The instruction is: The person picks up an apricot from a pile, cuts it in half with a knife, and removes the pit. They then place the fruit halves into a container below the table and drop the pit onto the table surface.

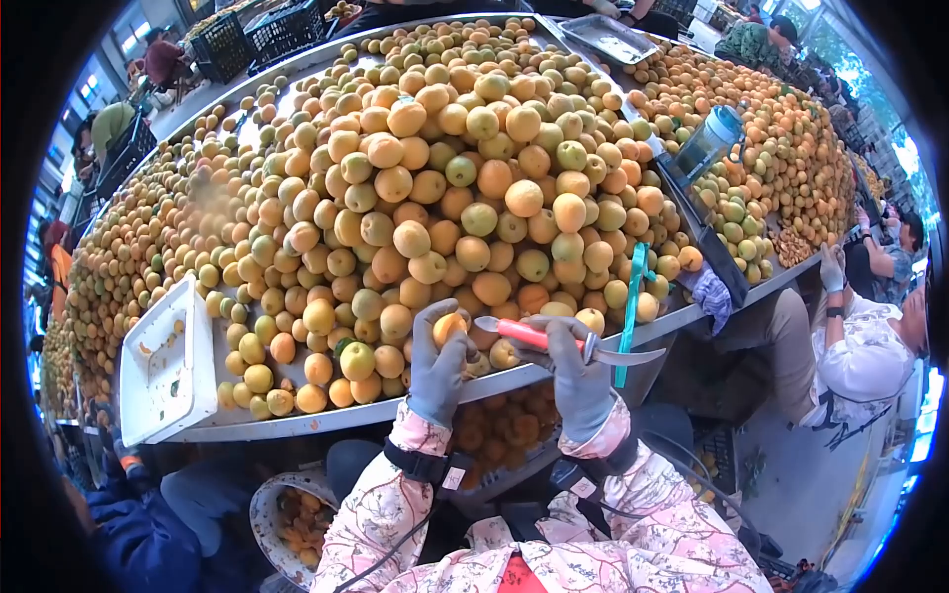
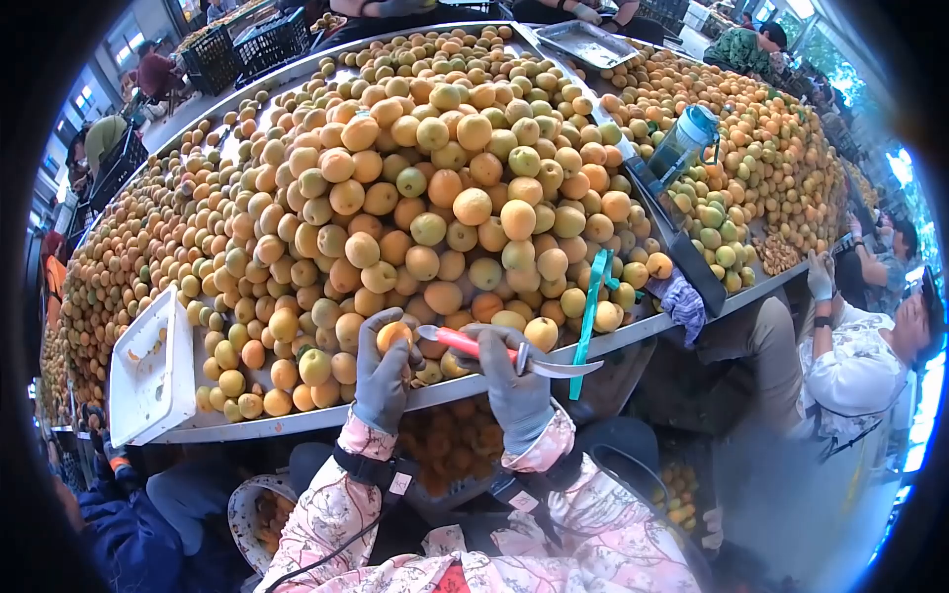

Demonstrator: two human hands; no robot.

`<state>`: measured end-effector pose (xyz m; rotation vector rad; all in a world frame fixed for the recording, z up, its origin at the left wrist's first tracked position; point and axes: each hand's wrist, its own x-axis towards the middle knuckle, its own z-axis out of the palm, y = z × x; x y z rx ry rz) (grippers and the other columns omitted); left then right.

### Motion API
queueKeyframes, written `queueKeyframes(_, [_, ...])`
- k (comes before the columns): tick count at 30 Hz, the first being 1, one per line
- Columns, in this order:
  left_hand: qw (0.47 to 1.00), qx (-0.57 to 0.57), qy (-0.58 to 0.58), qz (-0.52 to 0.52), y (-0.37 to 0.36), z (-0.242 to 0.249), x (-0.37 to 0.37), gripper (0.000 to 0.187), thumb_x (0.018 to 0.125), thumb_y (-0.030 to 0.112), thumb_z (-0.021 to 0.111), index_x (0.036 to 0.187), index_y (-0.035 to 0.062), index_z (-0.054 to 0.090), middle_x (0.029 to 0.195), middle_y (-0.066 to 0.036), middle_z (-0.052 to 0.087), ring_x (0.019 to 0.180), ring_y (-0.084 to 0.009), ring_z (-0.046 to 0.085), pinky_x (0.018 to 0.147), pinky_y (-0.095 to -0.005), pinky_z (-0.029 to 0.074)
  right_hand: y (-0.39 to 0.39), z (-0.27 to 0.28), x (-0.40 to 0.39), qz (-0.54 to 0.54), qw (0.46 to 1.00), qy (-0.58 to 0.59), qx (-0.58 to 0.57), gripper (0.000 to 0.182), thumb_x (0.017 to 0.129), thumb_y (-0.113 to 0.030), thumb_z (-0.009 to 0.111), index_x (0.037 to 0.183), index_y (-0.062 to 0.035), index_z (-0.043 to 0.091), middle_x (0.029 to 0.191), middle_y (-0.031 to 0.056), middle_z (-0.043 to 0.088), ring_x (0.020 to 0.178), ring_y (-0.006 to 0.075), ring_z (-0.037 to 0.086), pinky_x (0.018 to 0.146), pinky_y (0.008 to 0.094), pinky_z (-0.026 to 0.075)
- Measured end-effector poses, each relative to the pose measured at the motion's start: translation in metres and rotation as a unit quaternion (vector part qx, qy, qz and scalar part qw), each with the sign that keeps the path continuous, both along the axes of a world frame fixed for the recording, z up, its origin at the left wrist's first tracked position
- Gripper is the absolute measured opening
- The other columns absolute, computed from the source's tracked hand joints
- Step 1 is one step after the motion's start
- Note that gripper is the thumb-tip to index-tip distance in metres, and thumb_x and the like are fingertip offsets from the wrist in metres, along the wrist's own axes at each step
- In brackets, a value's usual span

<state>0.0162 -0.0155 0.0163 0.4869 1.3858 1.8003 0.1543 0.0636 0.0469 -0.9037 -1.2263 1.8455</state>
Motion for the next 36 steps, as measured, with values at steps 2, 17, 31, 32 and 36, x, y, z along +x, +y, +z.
queueKeyframes(2, [0.999,-0.021,0.042,-0.007,0.0,-0.002,0.0,0.039,0.085,-0.002,0.048,0.123,0.0064,0.042,0.102,-0.004,0.051,0.074,-0.0072,0.052,0.064,-0.0177,0.044,0.008,0.0,0.004,-0.009,1.0,0.004,0.007,0.032,0.096,-0.023,0.047,0.106,0.0068,0.055,0.098,0.0161,0.062,0.084,0.0212,0.065,0.077,0.0311,0.056])
queueKeyframes(17, [0.991,0.001,0.125,0.036,-0.001,-0.022,-0.009,0.048,0.075,-0.005,0.052,0.122,0.0022,0.044,0.11,-0.008,0.048,0.085,-0.0123,0.052,0.07,-0.023,0.048,0.017,-0.015,0.005,-0.073,0.996,-0.018,0.037,0.033,0.095,-0.027,0.05,0.103,0.0044,0.056,0.093,0.0132,0.063,0.08,0.0202,0.066,0.071,0.0285,0.056])
queueKeyframes(31, [0.873,0.005,0.278,-0.402,-0.031,0.026,-0.028,0.039,0.082,0.008,0.061,0.119,0.0076,0.052,0.106,-0.009,0.054,0.098,-0.0181,0.054,0.084,-0.0262,0.044,0.025,-0.02,0.007,-0.072,0.997,-0.012,0.033,0.031,0.096,-0.025,0.048,0.104,0.0044,0.055,0.094,0.0141,0.064,0.08,0.02,0.066,0.071,0.0288,0.056])
queueKeyframes(32, [0.872,0.005,0.278,-0.402,-0.033,0.033,-0.024,0.039,0.082,0.008,0.061,0.119,0.0076,0.052,0.106,-0.009,0.054,0.098,-0.0181,0.054,0.084,-0.0262,0.044,0.025,-0.019,0.006,-0.078,0.997,-0.002,0.029,0.031,0.096,-0.025,0.048,0.104,0.0043,0.056,0.094,0.0142,0.064,0.08,0.0199,0.066,0.072,0.0287,0.056])
queueKeyframes(36, [0.866,-0.069,0.353,-0.348,-0.032,0.034,-0.015,0.031,0.084,0.012,0.064,0.112,0.005,0.056,0.095,-0.007,0.056,0.071,-0.0111,0.057,0.065,-0.0237,0.047,0.027,-0.022,0.008,-0.083,0.996,-0.002,0.026,0.031,0.096,-0.025,0.049,0.104,0.0037,0.056,0.094,0.014,0.064,0.079,0.0198,0.066,0.072,0.0291,0.056])
